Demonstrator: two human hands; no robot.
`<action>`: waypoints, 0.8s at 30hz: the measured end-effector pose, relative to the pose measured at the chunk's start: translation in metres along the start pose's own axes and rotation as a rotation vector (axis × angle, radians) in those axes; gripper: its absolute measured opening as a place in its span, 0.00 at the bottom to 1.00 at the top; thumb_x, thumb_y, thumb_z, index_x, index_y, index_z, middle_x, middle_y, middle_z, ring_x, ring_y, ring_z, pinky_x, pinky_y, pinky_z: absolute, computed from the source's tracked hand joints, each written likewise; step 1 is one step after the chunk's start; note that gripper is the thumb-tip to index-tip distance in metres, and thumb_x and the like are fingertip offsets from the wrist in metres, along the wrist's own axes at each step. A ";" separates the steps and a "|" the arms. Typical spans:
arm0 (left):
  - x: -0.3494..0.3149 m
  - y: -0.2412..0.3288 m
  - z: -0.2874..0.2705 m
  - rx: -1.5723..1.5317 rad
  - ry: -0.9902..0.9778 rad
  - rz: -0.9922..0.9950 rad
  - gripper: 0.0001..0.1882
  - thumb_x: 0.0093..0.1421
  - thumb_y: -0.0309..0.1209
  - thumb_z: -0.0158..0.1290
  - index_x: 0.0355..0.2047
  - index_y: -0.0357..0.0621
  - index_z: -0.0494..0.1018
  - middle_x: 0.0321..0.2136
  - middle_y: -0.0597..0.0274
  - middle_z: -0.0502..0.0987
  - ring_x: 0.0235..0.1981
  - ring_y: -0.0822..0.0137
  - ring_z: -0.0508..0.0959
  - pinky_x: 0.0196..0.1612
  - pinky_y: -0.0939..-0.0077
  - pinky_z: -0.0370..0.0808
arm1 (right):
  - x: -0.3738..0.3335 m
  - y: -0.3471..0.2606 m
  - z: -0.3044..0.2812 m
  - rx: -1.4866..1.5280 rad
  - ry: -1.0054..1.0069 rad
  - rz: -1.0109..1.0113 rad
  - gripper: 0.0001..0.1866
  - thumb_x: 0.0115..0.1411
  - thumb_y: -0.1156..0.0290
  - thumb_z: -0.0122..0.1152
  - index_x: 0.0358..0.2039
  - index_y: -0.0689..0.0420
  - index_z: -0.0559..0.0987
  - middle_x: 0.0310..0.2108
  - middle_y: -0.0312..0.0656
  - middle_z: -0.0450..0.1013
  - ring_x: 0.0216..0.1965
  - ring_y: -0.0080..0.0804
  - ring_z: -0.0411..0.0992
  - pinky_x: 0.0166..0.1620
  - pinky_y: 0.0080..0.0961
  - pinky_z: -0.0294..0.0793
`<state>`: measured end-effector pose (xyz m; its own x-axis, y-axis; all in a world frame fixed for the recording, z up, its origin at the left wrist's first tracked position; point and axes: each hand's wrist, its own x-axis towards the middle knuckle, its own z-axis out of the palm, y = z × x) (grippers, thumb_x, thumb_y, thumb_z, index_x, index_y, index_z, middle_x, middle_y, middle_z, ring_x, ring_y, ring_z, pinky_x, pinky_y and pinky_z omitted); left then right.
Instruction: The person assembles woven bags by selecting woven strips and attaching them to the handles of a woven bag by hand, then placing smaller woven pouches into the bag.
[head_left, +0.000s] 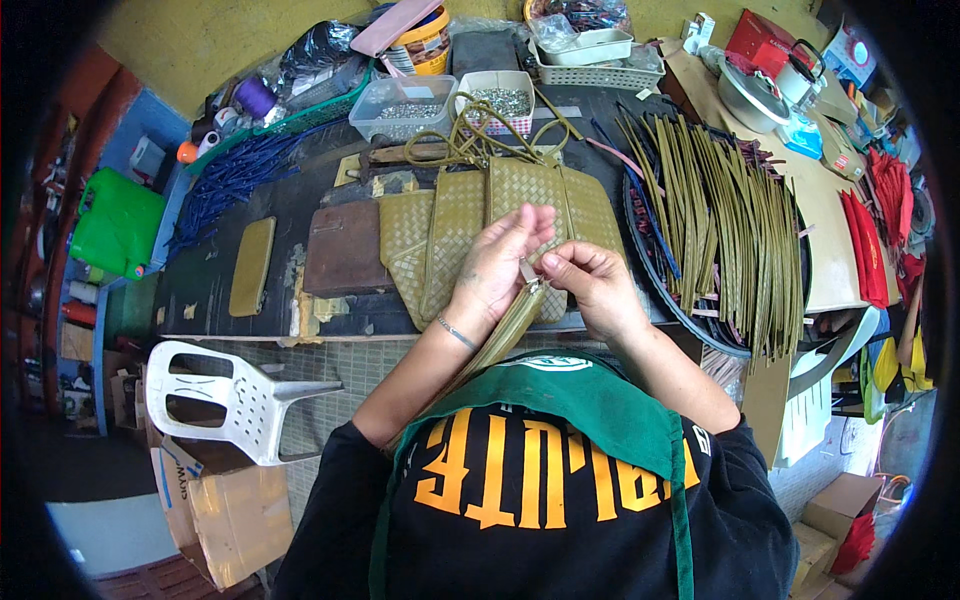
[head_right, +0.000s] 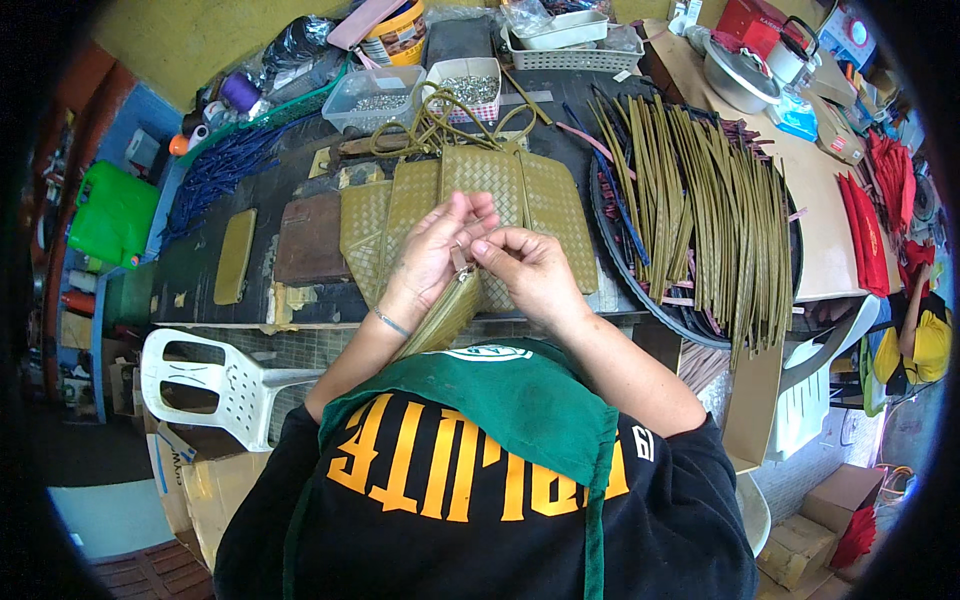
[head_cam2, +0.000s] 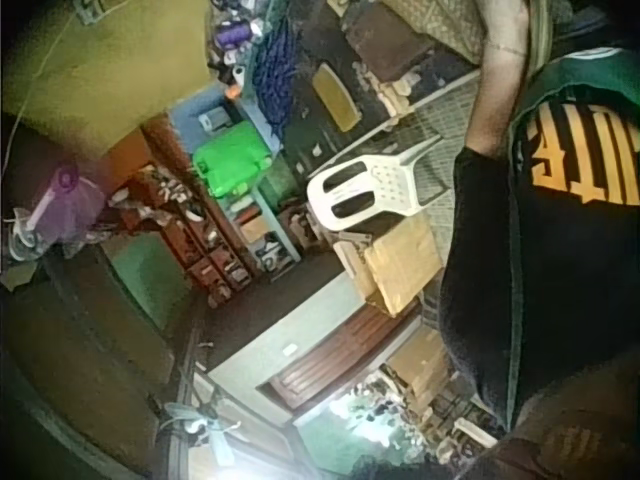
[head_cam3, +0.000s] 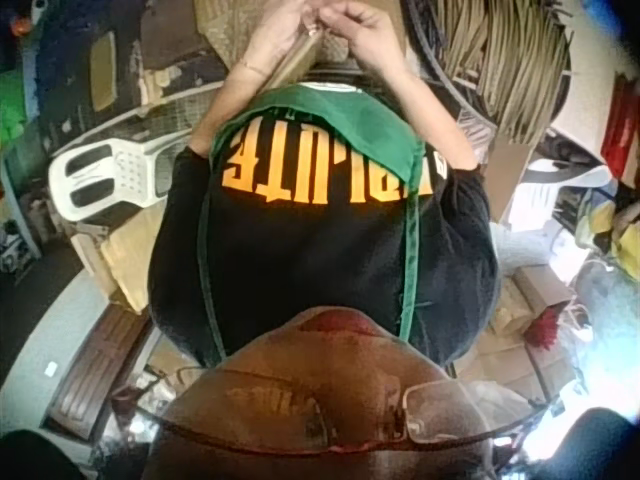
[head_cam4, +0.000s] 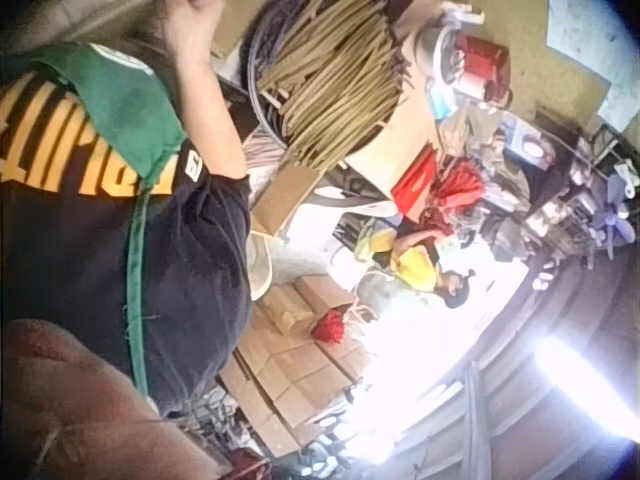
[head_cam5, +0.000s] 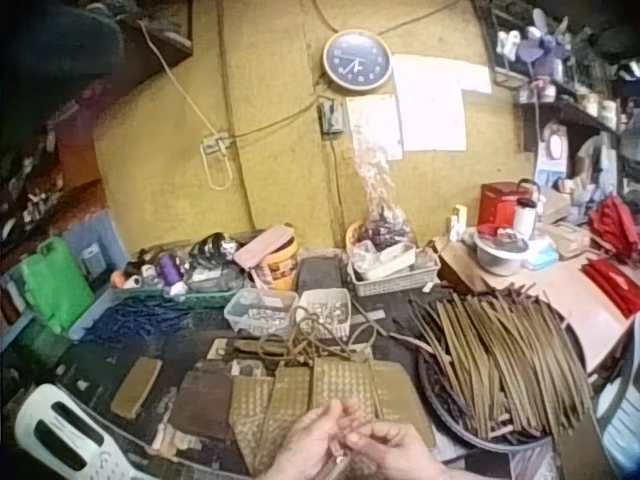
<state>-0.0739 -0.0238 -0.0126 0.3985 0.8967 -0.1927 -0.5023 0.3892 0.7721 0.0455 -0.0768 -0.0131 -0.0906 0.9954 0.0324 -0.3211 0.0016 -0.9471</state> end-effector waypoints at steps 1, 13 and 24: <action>-0.002 0.001 -0.003 -0.001 0.005 0.001 0.18 0.57 0.39 0.44 0.38 0.35 0.67 0.35 0.54 0.71 0.38 0.68 0.71 0.42 0.77 0.68 | -0.001 -0.001 -0.002 0.063 0.009 0.058 0.07 0.54 0.70 0.52 0.28 0.60 0.74 0.25 0.35 0.71 0.28 0.16 0.65 0.33 0.14 0.64; -0.054 0.028 -0.018 1.233 -0.559 0.137 0.19 0.54 0.38 0.48 0.40 0.35 0.68 0.34 0.57 0.71 0.37 0.69 0.71 0.40 0.80 0.67 | -0.036 -0.020 -0.078 -0.804 0.142 0.093 0.11 0.51 0.68 0.54 0.22 0.64 0.71 0.22 0.39 0.70 0.24 0.27 0.68 0.30 0.19 0.67; -0.046 0.009 -0.001 1.288 -0.438 0.178 0.08 0.52 0.28 0.47 0.26 0.36 0.72 0.22 0.57 0.70 0.25 0.66 0.70 0.29 0.76 0.67 | -0.039 -0.030 -0.046 -0.830 -0.182 -0.093 0.14 0.46 0.68 0.59 0.32 0.63 0.72 0.29 0.48 0.70 0.29 0.37 0.70 0.33 0.27 0.69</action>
<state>-0.0977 -0.0610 0.0026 0.7324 0.6808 -0.0135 0.3941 -0.4077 0.8237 0.1019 -0.1110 -0.0005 -0.2712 0.9568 0.1051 0.4530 0.2232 -0.8631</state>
